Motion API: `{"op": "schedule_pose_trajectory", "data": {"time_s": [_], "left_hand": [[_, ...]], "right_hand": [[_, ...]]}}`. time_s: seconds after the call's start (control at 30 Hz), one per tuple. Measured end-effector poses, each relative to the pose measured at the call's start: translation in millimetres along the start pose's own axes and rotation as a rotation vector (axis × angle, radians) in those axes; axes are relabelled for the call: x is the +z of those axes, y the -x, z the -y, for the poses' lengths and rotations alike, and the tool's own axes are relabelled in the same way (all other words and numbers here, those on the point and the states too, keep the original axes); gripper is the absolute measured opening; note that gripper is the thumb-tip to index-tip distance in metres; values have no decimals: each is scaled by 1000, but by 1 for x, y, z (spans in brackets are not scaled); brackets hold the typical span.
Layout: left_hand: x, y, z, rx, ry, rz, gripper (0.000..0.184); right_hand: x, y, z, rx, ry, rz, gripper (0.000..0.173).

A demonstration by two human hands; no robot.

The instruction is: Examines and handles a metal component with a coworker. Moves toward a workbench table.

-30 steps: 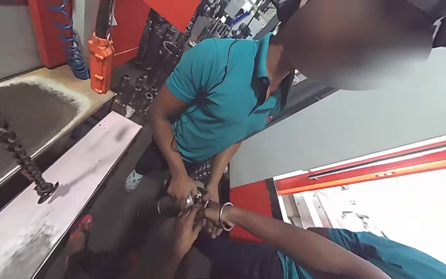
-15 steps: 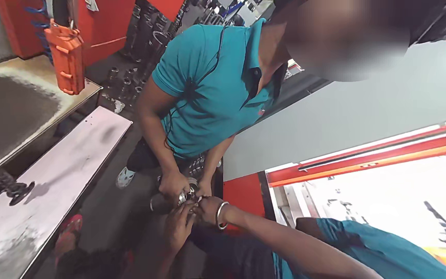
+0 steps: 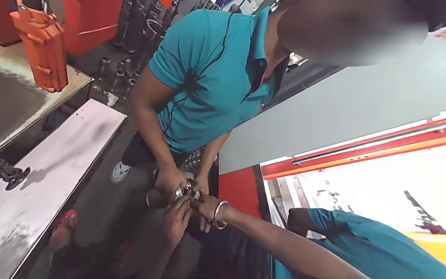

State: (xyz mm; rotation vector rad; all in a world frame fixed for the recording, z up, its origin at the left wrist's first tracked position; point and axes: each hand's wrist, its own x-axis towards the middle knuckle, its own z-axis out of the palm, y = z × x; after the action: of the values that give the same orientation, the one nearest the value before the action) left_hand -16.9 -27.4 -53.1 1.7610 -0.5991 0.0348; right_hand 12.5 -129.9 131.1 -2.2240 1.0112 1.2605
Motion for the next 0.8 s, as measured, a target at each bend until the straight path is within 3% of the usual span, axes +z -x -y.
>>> {"op": "schedule_pose_trajectory", "data": {"time_s": [0.1, 0.17, 0.27, 0.43, 0.63, 0.8], "left_hand": [[2, -1, 1, 21, -24, -36, 26], [2, 0, 1, 16, -18, -17, 26], [2, -5, -2, -1, 4, -19, 27], [-15, -7, -8, -49, 57, 119, 33], [-6, -5, 3, 32, 69, 71, 29], [-10, -8, 5, 15, 156, 59, 41]], "right_hand": [[-16, 32, 19, -113, 546, -199, 58], [-22, 39, 18, -277, 761, -238, 70], [-26, 36, 16, -404, 968, -144, 91], [-14, 22, 20, -385, 1174, -74, 47], [-3, 2, 23, -493, 1337, -205, 32], [-9, -20, 8, -675, 1385, -303, 21]]}}
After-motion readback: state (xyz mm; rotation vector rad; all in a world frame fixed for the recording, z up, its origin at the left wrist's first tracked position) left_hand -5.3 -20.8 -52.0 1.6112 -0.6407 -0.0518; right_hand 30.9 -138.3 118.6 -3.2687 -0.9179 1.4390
